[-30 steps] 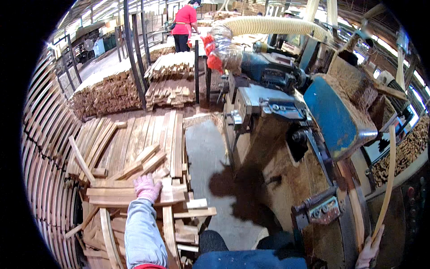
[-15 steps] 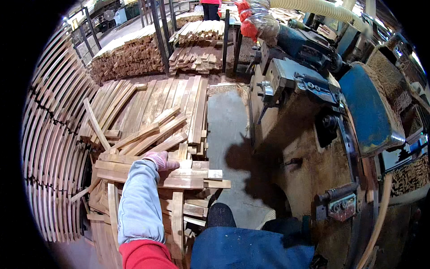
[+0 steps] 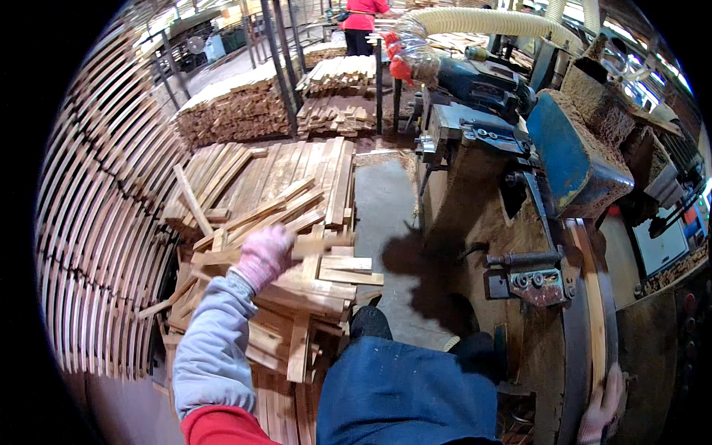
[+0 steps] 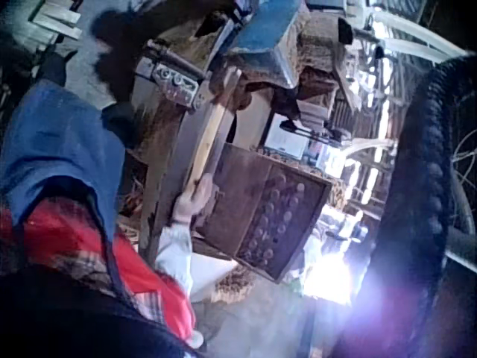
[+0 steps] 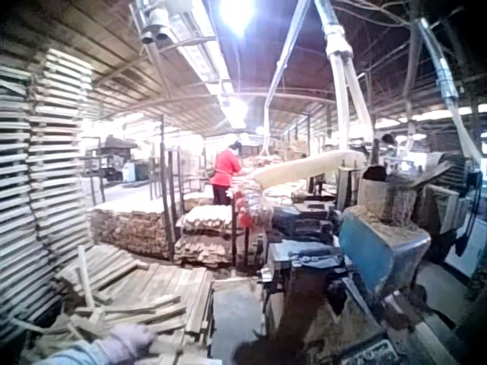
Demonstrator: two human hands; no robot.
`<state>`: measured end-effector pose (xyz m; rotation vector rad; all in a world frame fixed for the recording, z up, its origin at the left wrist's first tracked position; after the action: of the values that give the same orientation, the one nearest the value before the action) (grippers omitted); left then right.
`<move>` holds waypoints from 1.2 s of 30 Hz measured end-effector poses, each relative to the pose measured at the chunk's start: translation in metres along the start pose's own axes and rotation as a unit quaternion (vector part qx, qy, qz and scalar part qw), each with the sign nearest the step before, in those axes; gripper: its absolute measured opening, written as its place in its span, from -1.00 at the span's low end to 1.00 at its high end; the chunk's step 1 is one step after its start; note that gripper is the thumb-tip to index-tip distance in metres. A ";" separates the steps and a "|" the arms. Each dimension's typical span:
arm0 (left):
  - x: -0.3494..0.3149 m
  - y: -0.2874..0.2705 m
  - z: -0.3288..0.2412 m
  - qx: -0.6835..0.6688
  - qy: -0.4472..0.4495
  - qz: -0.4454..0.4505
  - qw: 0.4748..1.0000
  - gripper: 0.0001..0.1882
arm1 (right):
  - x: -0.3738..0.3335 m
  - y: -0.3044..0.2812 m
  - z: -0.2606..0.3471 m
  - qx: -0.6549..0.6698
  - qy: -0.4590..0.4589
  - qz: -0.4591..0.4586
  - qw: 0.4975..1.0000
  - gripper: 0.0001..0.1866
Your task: The person picks up curved wooden boards from a pile and feeds them one at a time into a machine to sand or plane them.
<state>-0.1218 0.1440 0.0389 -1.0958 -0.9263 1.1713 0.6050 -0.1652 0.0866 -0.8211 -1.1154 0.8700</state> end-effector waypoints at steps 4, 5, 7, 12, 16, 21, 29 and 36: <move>-0.040 -0.148 -0.012 -0.182 -0.085 -0.261 0.944 -0.53 | 0.106 0.051 0.039 0.082 -0.060 -0.040 0.994 -0.44; -0.051 -0.179 -0.023 -0.261 -0.071 -0.339 0.901 -0.56 | 0.119 0.061 0.050 0.109 -0.045 -0.029 0.993 -0.43; -0.055 -0.210 -0.045 -0.502 -0.036 -0.359 0.786 -0.52 | 0.123 0.063 0.100 0.204 -0.049 0.000 0.978 -0.40; -0.021 -0.194 -0.146 -0.827 -0.050 -0.307 0.469 -0.58 | 0.057 0.000 0.286 0.084 -0.355 0.030 0.930 0.02; -0.010 -0.185 -0.280 -0.917 -0.088 -0.116 0.371 -0.33 | 0.019 -0.021 0.218 -0.022 -0.190 0.025 0.981 0.09; -0.034 -0.199 -0.411 -0.909 0.080 0.168 0.374 -0.33 | -0.064 -0.066 0.122 -0.050 0.012 0.037 0.998 0.03; -0.009 -0.048 -0.320 -0.909 -0.069 0.075 0.405 -0.61 | -0.158 -0.106 0.068 -0.092 0.150 0.023 0.984 -0.17; -0.093 0.147 -0.113 -0.837 -0.331 -0.072 0.430 -0.54 | -0.055 -0.069 0.042 -0.065 0.113 -0.115 0.985 -0.15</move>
<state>-0.0633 0.0398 -0.1310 -1.8939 -3.0752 -0.0137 0.5647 -0.2392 0.1365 -0.8569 -1.0496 0.5024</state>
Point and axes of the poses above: each hand's wrist, its own x-axis towards the middle knuckle, its own y-axis out of the palm, z = x × y, the point moved 7 cm from there along x, towards the middle knuckle, and after that the axes turned 1 degree about x, right-handed, at the moved point
